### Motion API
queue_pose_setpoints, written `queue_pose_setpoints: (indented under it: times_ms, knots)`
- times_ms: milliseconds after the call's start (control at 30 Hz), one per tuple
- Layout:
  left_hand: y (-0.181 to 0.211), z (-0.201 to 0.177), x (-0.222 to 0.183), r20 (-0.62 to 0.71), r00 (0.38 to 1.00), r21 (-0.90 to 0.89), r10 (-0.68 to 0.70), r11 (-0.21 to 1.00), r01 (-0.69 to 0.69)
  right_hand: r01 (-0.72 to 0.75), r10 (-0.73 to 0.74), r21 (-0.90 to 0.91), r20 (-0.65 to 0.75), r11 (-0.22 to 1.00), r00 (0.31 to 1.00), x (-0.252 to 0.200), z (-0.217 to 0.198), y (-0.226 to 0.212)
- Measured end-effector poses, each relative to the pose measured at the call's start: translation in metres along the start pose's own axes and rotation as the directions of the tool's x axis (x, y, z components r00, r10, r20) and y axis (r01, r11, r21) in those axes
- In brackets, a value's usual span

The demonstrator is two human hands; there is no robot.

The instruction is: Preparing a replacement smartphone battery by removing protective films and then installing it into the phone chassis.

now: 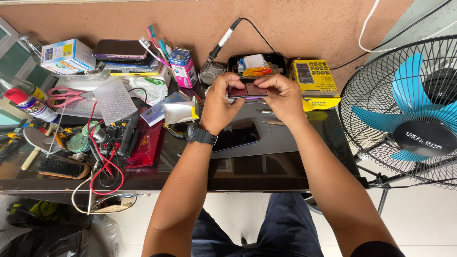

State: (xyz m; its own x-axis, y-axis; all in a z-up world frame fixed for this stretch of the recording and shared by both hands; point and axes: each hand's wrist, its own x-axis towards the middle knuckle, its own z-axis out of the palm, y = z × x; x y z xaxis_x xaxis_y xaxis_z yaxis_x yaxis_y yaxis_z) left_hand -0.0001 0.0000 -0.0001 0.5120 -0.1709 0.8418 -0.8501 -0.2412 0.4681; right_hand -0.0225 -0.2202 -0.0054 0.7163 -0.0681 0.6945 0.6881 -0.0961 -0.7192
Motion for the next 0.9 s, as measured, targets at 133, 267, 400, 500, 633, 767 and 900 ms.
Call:
queue_pose_setpoints:
  times_ms: [133,267,400,500,633,767,900]
  knots:
    - [0.0004,-0.0014,0.0003,0.007,1.000,0.007,-0.001,1.000,0.001,0.015,-0.014,-0.013,0.014,1.000,1.000,0.0002,-0.0008,-0.0017]
    - [0.0005,-0.0015,0.0004,0.010,1.000,0.006,0.003,1.000,-0.003,0.011,-0.010,-0.018,0.021,1.000,1.000,0.0004,-0.0017,0.0009]
    - [0.0001,-0.0013,0.0004,0.020,1.000,0.017,0.012,1.000,-0.013,0.007,-0.007,-0.018,0.022,1.000,1.000,0.0004,-0.0019,-0.0012]
    - [0.0001,-0.0018,0.0001,0.042,0.999,0.019,0.001,1.000,-0.002,-0.017,0.018,-0.020,0.025,1.000,1.000,0.0006,-0.0032,0.0002]
    - [0.0010,-0.0022,0.0007,0.046,0.999,0.016,0.009,1.000,-0.010,-0.020,0.020,-0.026,0.022,0.999,1.000,0.0005,-0.0021,-0.0020]
    - [0.0049,-0.0042,0.0015,0.057,0.998,0.021,-0.003,1.000,0.002,-0.037,0.037,-0.027,0.005,0.999,0.999,0.0003,-0.0006,-0.0042]
    - [0.0029,-0.0042,0.0010,0.064,0.998,0.031,-0.012,0.999,0.010,-0.049,0.049,-0.036,0.000,0.998,0.999,0.0002,-0.0013,-0.0042]
